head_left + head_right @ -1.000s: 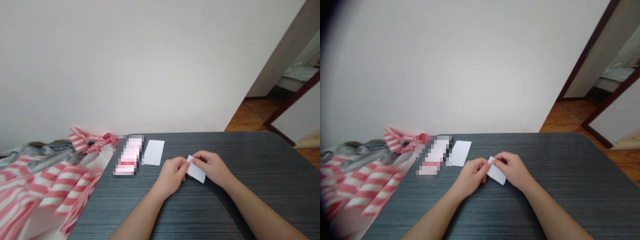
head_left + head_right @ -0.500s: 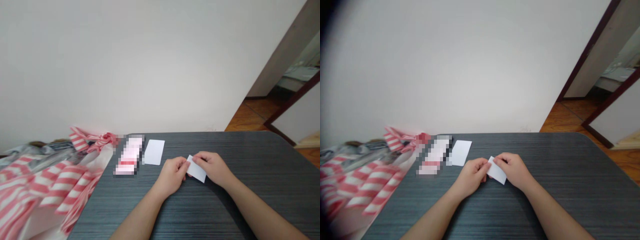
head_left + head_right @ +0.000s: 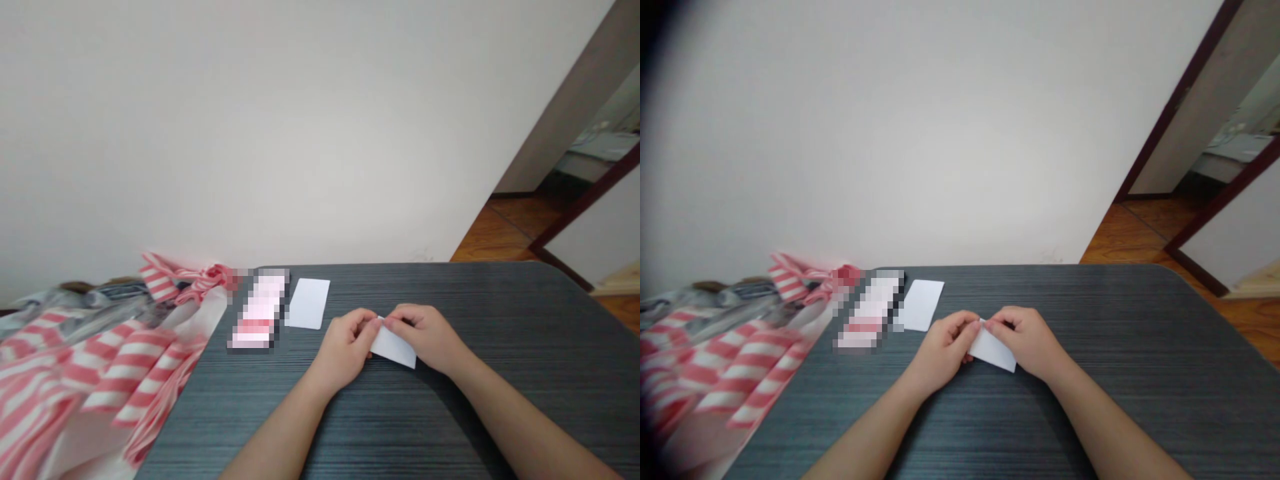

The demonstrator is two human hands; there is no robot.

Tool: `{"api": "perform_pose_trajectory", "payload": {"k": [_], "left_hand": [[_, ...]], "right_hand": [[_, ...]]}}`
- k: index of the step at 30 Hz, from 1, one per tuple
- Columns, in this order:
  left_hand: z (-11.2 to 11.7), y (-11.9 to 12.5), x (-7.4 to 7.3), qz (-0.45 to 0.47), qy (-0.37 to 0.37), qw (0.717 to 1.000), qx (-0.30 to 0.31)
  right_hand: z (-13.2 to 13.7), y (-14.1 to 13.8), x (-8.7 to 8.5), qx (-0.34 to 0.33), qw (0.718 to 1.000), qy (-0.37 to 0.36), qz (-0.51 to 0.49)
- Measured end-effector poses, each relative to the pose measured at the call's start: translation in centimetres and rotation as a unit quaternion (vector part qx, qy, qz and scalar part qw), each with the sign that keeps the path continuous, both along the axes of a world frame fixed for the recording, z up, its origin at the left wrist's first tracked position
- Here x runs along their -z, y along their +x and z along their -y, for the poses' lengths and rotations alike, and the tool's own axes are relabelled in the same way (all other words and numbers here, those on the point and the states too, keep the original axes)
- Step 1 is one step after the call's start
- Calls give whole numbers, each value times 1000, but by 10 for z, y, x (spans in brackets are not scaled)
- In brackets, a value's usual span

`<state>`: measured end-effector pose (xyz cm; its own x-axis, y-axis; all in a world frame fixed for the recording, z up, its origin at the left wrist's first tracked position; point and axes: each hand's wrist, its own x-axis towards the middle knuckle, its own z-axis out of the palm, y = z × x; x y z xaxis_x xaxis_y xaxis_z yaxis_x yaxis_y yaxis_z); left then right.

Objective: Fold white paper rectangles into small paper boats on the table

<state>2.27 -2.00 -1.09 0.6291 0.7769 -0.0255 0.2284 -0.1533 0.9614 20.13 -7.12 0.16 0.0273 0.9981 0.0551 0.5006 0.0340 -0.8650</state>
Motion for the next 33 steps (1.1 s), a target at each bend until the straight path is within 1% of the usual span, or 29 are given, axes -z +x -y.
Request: {"api": "perform_pose_trajectory", "payload": {"k": [3, 6, 9, 13, 16, 19, 27, 33], "left_hand": [[-1, 0, -2, -10, 41, 999, -10], [-2, 0, -6, -31, 82, 996, -12], [-1, -1, -7, -45, 96, 994, -24], [-1, 0, -7, -53, 104, 992, -50], [-1, 0, -6, -54, 104, 991, -63], [-1, 0, -5, -52, 97, 992, -61], [-1, -2, -4, -34, 52, 998, -17], [-2, -3, 0, -9, 31, 998, -45]], "right_hand": [[0, -2, -1, -20, 1000, -1, 8], [0, -4, -2, -21, 1000, -15, 14], [1, -5, -2, -16, 999, -36, 5], [1, -5, -1, -13, 999, -37, -2], [2, -3, -1, -9, 999, -31, -1], [2, -2, -2, -4, 1000, -28, 7], [1, -2, -1, -4, 1000, -22, 19], [0, 2, 3, -2, 999, -36, 1]]}}
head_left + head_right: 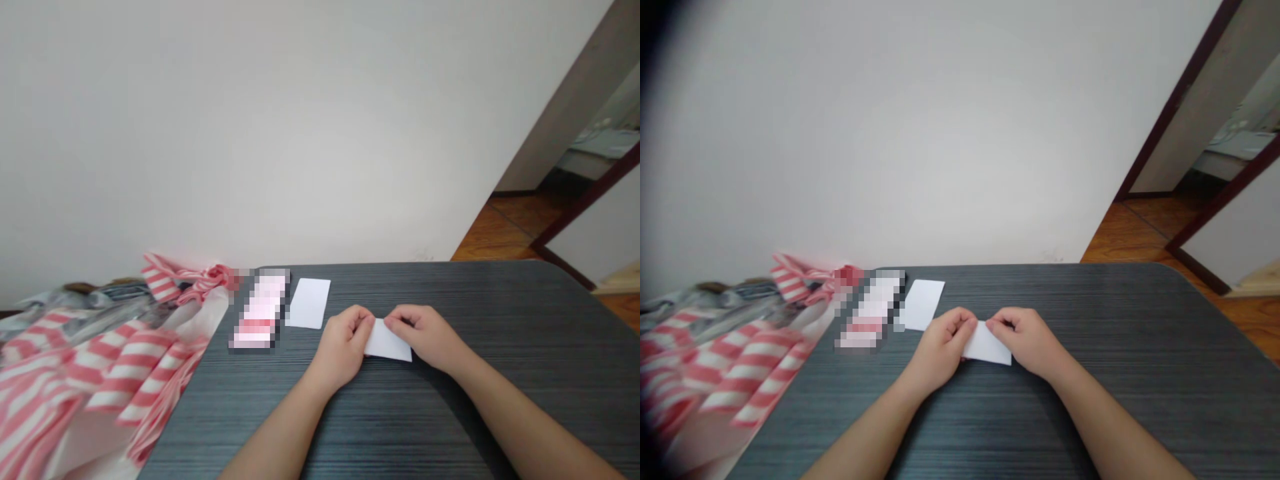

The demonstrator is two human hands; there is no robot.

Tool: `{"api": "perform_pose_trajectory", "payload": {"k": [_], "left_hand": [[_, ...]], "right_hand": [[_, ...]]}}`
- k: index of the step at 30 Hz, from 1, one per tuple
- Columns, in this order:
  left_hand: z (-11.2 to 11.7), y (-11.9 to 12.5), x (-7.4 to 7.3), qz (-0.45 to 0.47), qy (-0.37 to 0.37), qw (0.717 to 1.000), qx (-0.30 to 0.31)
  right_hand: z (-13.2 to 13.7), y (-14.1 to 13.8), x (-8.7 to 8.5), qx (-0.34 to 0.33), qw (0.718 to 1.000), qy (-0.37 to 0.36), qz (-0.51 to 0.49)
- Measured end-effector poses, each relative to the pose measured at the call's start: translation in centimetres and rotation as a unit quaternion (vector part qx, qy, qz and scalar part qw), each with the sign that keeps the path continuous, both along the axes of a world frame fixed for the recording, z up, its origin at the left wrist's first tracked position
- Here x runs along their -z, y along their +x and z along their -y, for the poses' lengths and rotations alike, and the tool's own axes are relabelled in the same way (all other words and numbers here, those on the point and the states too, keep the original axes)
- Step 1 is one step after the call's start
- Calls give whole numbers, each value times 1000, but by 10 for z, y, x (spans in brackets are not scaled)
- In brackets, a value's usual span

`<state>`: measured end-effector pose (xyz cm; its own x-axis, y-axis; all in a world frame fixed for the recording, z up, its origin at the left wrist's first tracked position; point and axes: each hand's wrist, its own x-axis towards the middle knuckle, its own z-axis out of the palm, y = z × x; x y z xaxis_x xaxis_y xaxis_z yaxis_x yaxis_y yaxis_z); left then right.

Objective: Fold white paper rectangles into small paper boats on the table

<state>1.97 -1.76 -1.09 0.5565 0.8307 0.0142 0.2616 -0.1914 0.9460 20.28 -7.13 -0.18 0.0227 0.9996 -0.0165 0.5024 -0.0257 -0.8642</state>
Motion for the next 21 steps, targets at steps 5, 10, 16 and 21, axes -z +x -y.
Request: {"api": "perform_pose_trajectory", "payload": {"k": [5, 10, 16, 21], "left_hand": [[0, 0, 3, 17, -20, 1000, -7], [0, 0, 3, 14, -18, 1000, -11], [-2, -1, 6, 23, -26, 999, -27], [-1, -1, 6, 21, -30, 999, -27]], "right_hand": [[0, 3, -1, 5, 1000, -5, -2], [1, 4, 0, 7, 1000, -13, -11], [0, 11, 3, 15, 999, -2, -31], [1, 11, 2, 20, 1000, 5, -22]]}}
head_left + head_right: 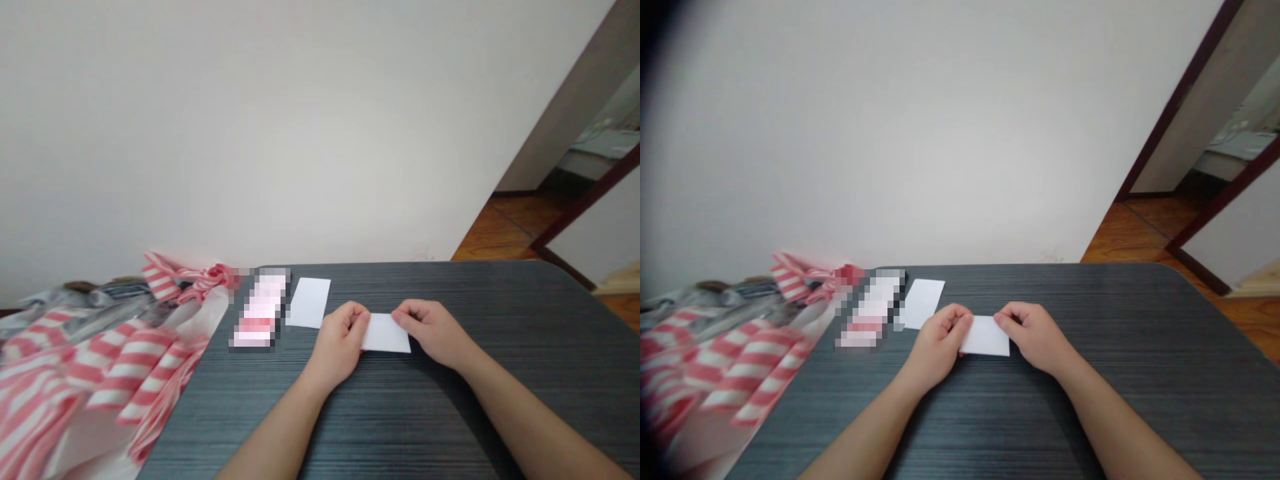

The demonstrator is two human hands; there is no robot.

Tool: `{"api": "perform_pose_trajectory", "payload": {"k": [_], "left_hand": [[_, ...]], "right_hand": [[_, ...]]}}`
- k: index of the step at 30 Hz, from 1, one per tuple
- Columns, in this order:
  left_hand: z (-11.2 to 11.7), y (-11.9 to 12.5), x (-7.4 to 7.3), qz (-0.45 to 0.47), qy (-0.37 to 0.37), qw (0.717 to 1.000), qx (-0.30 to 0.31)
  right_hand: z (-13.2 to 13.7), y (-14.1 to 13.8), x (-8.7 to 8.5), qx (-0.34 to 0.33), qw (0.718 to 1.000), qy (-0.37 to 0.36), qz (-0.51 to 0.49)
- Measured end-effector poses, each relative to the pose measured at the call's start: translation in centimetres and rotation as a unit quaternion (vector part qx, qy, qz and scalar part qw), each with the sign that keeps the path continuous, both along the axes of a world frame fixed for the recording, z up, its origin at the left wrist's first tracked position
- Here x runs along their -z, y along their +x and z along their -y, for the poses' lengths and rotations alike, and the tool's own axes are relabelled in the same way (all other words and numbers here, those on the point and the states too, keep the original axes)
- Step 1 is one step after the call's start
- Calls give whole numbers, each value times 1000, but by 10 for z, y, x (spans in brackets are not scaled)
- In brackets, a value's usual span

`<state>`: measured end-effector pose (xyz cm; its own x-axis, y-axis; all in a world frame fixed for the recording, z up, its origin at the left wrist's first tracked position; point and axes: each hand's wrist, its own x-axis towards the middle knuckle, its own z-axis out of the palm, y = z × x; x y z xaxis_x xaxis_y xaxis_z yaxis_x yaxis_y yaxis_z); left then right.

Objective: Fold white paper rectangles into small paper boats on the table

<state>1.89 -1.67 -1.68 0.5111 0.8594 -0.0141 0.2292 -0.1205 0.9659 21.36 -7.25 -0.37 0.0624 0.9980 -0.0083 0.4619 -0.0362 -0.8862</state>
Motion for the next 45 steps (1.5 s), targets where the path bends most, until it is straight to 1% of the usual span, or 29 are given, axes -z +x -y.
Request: {"api": "perform_pose_trajectory", "payload": {"k": [7, 14, 17, 22, 25, 30, 33, 36, 40, 45], "left_hand": [[0, 0, 1, 16, -11, 1000, -18], [-1, 1, 0, 19, 9, 1000, -6], [0, 1, -1, 4, 30, 1000, 6], [1, 0, -8, -52, 65, 996, 30], [1, 0, -10, -53, 73, 995, 31], [1, 0, -7, -33, 56, 998, 15], [2, 0, -7, -23, 46, 999, 10], [2, 1, -7, -25, 41, 998, 41], [2, 0, -8, -53, 50, 993, 89], [3, 0, -13, -65, 80, 989, 107]], "right_hand": [[-1, 3, 6, -1, 1000, -1, -16], [1, 4, 2, -3, 1000, 3, 17], [1, 2, -1, -12, 1000, 5, 21], [1, -1, -3, -23, 999, 12, 26], [1, -3, -1, -19, 1000, 7, 19], [1, -2, 2, -9, 1000, 7, -14], [1, -1, 2, -1, 1000, 15, -18], [0, -2, 2, 10, 999, 27, -22], [0, -4, 3, 19, 998, 43, -40], [1, -6, 0, -9, 998, 48, -29]]}}
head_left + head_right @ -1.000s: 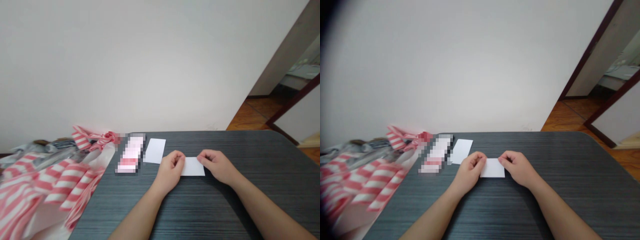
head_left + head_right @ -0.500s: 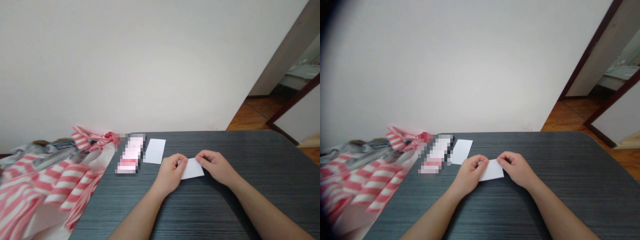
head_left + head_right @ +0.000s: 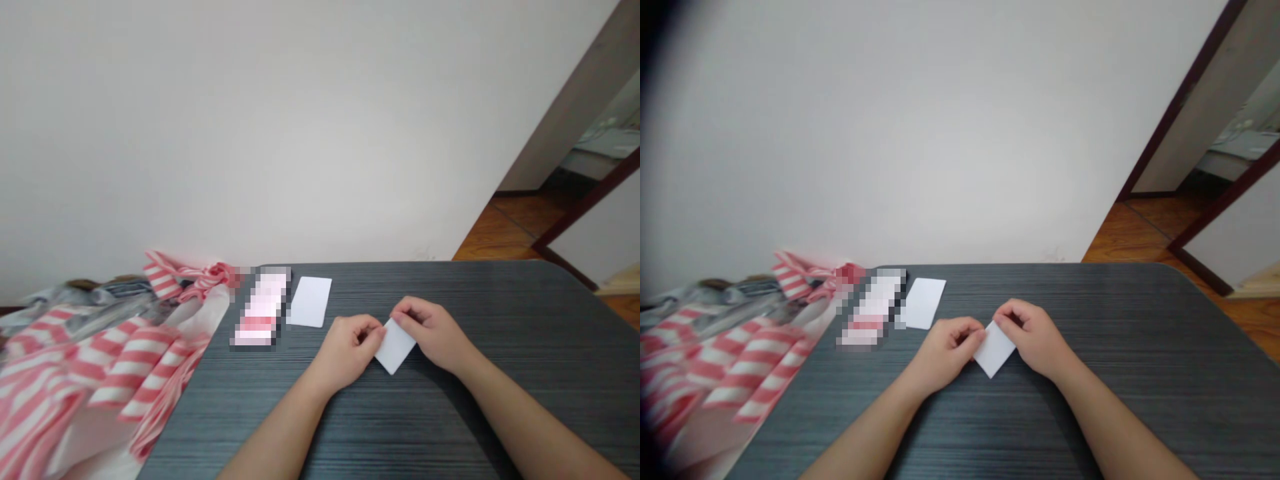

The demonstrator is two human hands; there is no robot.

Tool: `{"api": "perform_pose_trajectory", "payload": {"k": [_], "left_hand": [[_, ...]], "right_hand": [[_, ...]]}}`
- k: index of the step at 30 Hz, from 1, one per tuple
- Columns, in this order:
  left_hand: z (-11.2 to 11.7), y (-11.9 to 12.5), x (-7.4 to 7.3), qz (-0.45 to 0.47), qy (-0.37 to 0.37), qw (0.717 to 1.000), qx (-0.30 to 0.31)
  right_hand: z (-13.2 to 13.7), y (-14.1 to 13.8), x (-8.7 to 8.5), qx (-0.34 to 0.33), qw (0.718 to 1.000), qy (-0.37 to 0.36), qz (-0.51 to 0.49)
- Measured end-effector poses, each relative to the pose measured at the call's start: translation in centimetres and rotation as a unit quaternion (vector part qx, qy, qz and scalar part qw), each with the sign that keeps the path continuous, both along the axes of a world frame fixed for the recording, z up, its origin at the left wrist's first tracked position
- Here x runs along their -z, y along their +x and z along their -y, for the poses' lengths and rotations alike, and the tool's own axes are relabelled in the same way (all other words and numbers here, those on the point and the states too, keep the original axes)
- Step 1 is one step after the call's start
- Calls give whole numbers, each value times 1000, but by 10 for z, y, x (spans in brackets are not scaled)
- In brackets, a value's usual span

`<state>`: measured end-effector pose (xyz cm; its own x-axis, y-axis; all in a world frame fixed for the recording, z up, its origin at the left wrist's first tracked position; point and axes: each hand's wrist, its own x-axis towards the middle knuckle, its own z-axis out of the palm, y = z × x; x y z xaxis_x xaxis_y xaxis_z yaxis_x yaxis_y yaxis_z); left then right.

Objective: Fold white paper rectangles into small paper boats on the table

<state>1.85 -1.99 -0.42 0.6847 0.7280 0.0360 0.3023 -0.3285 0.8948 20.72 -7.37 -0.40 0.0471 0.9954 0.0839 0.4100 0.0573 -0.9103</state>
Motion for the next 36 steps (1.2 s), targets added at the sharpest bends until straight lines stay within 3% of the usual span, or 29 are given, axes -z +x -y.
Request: {"api": "perform_pose_trajectory", "payload": {"k": [5, 8, 15, 19, 26, 36], "left_hand": [[-1, 0, -3, -8, 15, 1000, 5], [-2, 0, 0, -4, 6, 1000, -25], [-2, 3, 8, 83, -122, 981, -123], [-2, 4, 9, 105, -146, 976, -120], [-2, 5, 12, 140, -171, 972, -85], [-2, 4, 9, 153, -156, 972, -85]], "right_hand": [[0, -3, -1, -10, 1000, 4, 13], [0, -3, 3, 0, 1000, -8, -12], [1, 0, 14, -15, 986, -57, -153], [2, -2, 16, -51, 983, -60, -168], [2, -1, 19, -42, 979, -41, -197], [4, 2, 21, -20, 981, -28, -189]]}}
